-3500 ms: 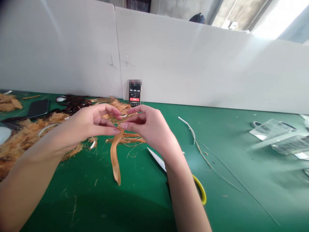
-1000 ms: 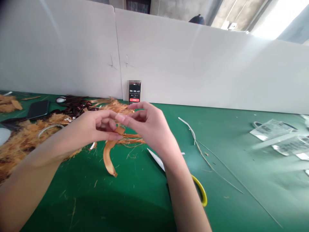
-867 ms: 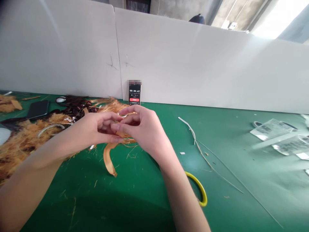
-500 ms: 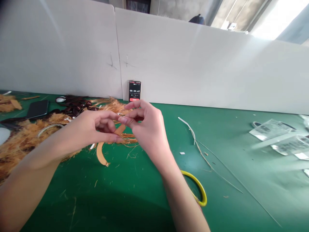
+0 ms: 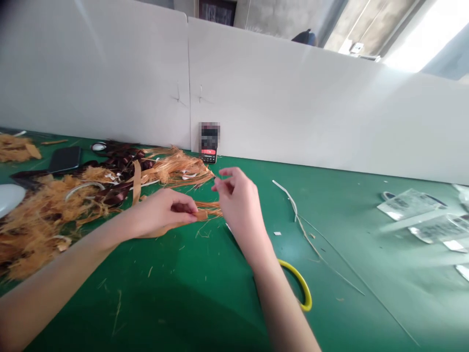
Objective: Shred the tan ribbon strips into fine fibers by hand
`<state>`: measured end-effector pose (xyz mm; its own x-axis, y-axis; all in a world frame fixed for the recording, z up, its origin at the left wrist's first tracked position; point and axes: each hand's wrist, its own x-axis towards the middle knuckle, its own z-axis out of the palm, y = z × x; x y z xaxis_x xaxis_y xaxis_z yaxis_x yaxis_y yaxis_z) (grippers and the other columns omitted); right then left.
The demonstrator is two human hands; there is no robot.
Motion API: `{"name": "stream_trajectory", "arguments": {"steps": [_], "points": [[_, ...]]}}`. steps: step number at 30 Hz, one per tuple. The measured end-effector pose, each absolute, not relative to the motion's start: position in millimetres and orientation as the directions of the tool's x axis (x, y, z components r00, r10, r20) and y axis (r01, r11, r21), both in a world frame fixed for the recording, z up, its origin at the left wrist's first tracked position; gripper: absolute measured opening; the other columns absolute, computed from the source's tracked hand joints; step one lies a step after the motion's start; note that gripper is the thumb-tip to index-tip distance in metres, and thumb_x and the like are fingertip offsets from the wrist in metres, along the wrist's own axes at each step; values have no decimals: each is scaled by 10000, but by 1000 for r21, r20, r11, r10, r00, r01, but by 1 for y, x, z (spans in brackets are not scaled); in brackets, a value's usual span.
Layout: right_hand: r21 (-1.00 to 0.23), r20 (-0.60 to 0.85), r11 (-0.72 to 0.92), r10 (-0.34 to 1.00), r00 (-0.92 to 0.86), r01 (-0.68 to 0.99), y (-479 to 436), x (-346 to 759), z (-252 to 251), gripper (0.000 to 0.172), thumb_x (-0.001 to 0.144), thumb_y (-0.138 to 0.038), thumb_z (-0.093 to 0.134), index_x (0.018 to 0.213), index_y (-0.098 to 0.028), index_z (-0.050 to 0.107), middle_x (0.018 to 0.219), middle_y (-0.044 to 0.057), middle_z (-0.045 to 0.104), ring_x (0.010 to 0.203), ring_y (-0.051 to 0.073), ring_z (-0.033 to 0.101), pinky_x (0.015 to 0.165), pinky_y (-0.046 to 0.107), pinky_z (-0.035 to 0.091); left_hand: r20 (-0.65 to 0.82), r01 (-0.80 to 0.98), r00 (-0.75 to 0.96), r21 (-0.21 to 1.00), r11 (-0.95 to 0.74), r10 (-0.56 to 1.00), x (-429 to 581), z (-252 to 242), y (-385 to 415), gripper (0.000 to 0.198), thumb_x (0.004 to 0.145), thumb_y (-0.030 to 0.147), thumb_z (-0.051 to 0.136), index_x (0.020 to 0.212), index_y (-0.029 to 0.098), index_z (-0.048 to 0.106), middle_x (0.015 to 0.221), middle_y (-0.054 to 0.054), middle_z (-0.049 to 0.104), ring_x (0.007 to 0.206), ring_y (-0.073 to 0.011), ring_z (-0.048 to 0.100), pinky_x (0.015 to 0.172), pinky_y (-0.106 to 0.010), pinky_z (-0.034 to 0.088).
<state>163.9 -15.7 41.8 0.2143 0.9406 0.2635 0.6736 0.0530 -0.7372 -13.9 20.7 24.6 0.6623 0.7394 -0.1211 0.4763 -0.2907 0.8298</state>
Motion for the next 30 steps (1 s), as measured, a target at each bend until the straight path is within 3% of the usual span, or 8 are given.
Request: {"name": "stream_trajectory", "arguments": {"steps": [4,8,11,15,19,25,27,30], "points": [[-626,128,-95,967,222,774,-37,177,11,232,856,-342,525,1013,-183,587,875,62,727,775,195,673,738,329,509,-109,437,645,864,-249,756,-14,3,14,177,817,311,576,851,184,694,860,-41,714,791,-193,634,693,-284,419],[-459,93,-233,947,307,858,-81,207,-23,324,813,-372,529,1010,-127,606,1042,191,655,1033,365,571,901,521,410,-110,395,601,902,-174,792,-23,-15,7,236,841,389,557,888,181,657,885,-50,689,804,-198,619,686,-288,427],[-369,64,-314,931,360,875,-114,232,-48,445,815,-412,479,1058,-56,587,1075,274,592,1054,437,518,887,573,382,-117,352,563,930,-109,818,-32,-23,3,304,853,472,536,878,185,632,802,-39,663,755,-189,617,669,-287,445],[-355,-64,-369,926,371,859,-143,260,-73,433,788,-496,483,1008,-137,582,1000,200,632,926,372,597,826,511,454,-121,290,526,956,-43,842,-41,-23,0,313,861,493,530,883,190,602,812,-46,679,783,-177,643,728,-283,488],[-394,-139,-398,917,374,828,-155,283,-82,309,732,-451,552,923,-208,540,943,117,685,863,277,656,730,376,514,-132,268,527,963,-16,840,-46,-19,-3,305,843,474,574,935,187,616,881,-74,725,808,-185,668,770,-302,507],[-328,-282,-412,902,329,850,-161,291,-78,329,655,-511,604,781,-214,542,701,45,669,653,222,625,596,306,458,-101,251,497,968,-31,862,-43,-9,-7,215,817,386,634,883,181,638,786,-51,720,680,-160,645,660,-275,514],[-302,-309,-385,905,292,872,-164,287,-77,322,678,-501,563,802,-203,550,658,35,642,618,213,600,570,302,432,-79,240,480,970,-44,873,-41,-4,-7,184,825,356,627,874,180,646,789,-44,710,657,-144,630,630,-257,508],[-350,-288,-421,898,332,837,-168,280,-76,321,709,-398,496,948,-192,561,777,48,675,692,218,619,622,310,445,-47,220,470,973,-65,881,-38,0,-6,172,838,336,610,891,182,664,838,-47,708,662,-137,620,614,-249,502]]}}
